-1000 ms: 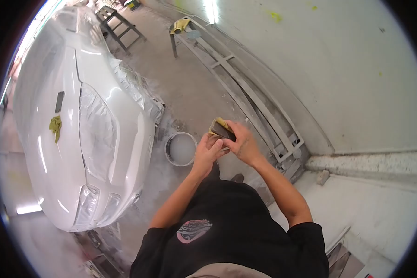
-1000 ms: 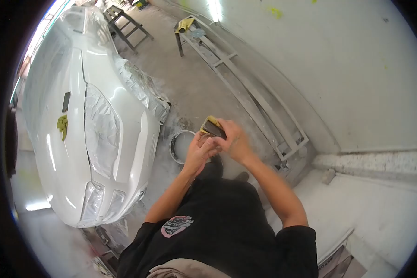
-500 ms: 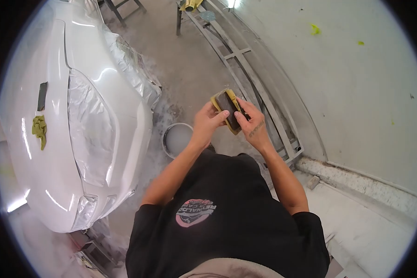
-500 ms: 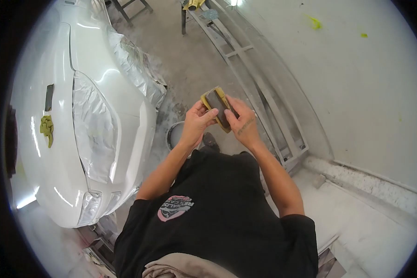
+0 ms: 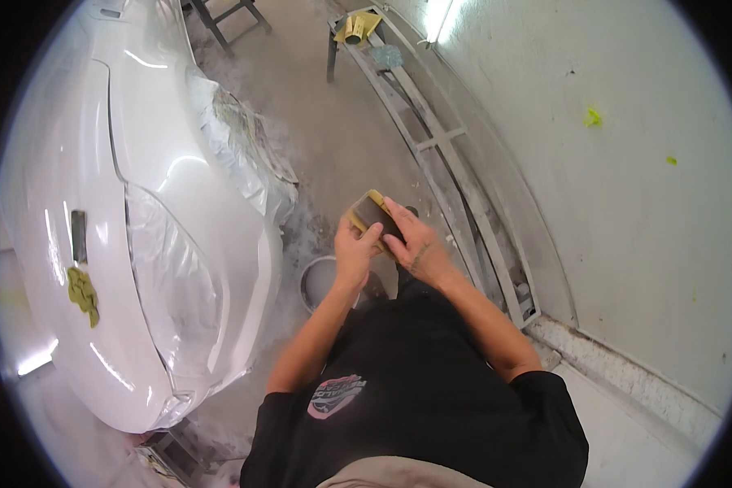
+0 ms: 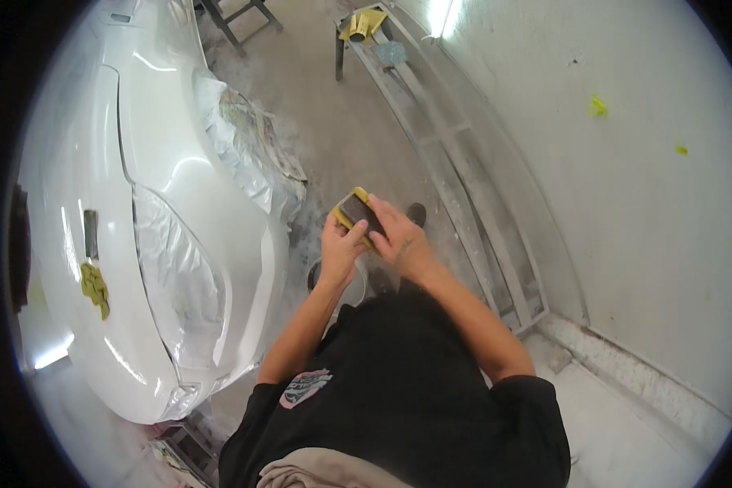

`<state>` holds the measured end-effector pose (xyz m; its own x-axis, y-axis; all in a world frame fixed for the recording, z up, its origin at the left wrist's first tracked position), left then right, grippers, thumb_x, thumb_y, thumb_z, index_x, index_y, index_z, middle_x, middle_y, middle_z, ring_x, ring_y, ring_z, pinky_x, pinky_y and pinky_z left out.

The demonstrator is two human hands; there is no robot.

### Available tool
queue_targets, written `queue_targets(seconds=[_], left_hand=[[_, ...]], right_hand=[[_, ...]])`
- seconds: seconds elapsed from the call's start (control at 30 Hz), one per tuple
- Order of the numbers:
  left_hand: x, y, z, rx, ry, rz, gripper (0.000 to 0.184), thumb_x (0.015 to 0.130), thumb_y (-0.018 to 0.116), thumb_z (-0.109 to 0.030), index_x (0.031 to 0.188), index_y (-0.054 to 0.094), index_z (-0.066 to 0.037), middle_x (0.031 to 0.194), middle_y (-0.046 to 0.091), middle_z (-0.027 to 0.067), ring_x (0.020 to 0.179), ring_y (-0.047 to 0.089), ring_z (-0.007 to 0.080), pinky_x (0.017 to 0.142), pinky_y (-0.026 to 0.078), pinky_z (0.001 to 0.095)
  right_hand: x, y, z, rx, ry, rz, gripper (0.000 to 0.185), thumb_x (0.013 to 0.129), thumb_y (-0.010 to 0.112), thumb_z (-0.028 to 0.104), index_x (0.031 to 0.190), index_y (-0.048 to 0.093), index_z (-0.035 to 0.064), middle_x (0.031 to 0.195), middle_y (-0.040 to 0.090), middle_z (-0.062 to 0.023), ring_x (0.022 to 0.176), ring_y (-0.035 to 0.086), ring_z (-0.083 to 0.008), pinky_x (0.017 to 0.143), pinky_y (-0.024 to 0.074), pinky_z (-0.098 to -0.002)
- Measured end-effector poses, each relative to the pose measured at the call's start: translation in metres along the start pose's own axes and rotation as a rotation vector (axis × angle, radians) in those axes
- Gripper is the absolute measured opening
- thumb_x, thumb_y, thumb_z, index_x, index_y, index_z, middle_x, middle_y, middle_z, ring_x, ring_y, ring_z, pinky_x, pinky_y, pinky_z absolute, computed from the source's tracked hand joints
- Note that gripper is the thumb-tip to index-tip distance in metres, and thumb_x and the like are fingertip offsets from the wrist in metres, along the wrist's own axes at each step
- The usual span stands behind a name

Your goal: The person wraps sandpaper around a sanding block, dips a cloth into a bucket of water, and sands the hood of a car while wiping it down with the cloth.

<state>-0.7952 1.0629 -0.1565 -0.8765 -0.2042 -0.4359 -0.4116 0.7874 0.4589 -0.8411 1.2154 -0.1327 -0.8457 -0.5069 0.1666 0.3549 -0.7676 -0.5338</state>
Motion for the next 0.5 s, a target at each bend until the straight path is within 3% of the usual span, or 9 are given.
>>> queue_targets(seconds=[0.17, 0.2, 0.3, 0.4, 0.5], left_hand=[[0.072, 0.012, -0.032, 0.022, 0.089, -0.107, 0.038, 0.102, 0.065, -0.006, 0.138, 0.052, -0.004, 0.124, 0.066, 0.0097, 0.102, 0.069, 0.0166, 0.078, 0.063, 0.031], [0.085, 0.017, -0.04, 0.033, 0.102, -0.11, 0.036, 0.103, 0.064, -0.007, 0.136, 0.053, -0.003, 0.123, 0.066, 0.0092, 0.102, 0.069, 0.0158, 0.078, 0.062, 0.0301], [0.12, 0.028, -0.061, 0.076, 0.153, -0.104, 0.03, 0.105, 0.061, -0.008, 0.135, 0.057, -0.003, 0.119, 0.069, 0.0073, 0.1, 0.07, 0.0148, 0.076, 0.061, 0.029], [0.157, 0.027, -0.074, 0.083, 0.206, -0.125, 0.026, 0.106, 0.058, -0.008, 0.132, 0.06, -0.002, 0.116, 0.07, 0.0068, 0.098, 0.07, 0.0131, 0.076, 0.06, 0.0268], [0.185, 0.027, -0.085, 0.079, 0.231, -0.182, 0.026, 0.107, 0.057, -0.007, 0.131, 0.06, 0.0, 0.117, 0.07, 0.0073, 0.098, 0.07, 0.0129, 0.077, 0.059, 0.027]], right_hand=[[0.085, -0.011, -0.041, -0.065, -0.036, 0.212, 0.066, 0.091, 0.075, 0.024, 0.149, 0.051, 0.003, 0.148, 0.054, -0.0245, 0.131, 0.058, -0.0422, 0.106, 0.0512, -0.0444], [0.103, -0.012, -0.047, -0.054, -0.055, 0.179, 0.068, 0.09, 0.077, 0.032, 0.147, 0.053, 0.0025, 0.145, 0.055, -0.025, 0.125, 0.061, -0.0432, 0.103, 0.0527, -0.0453], [0.154, -0.026, -0.059, 0.111, 0.028, 0.221, 0.063, 0.089, 0.077, 0.028, 0.143, 0.056, 0.0013, 0.139, 0.06, -0.0248, 0.119, 0.065, -0.0393, 0.099, 0.0533, -0.0436], [0.205, -0.032, -0.079, 0.355, 0.044, 0.198, 0.053, 0.089, 0.073, 0.022, 0.134, 0.061, -0.0033, 0.123, 0.067, -0.0223, 0.108, 0.068, -0.0319, 0.089, 0.0553, -0.0408], [0.256, -0.047, -0.104, 0.552, 0.354, 0.378, 0.044, 0.09, 0.069, 0.017, 0.128, 0.065, -0.0042, 0.11, 0.072, -0.0174, 0.099, 0.069, -0.0214, 0.085, 0.055, -0.0359]])
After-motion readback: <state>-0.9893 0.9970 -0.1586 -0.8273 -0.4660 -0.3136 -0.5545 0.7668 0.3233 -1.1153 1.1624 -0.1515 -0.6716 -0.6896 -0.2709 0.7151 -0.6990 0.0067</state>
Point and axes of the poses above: each hand's wrist, its own x-axis towards the middle knuckle, its own y-axis out of the palm, z = x × y, the point moved 1 cm from there along x, towards the middle knuckle
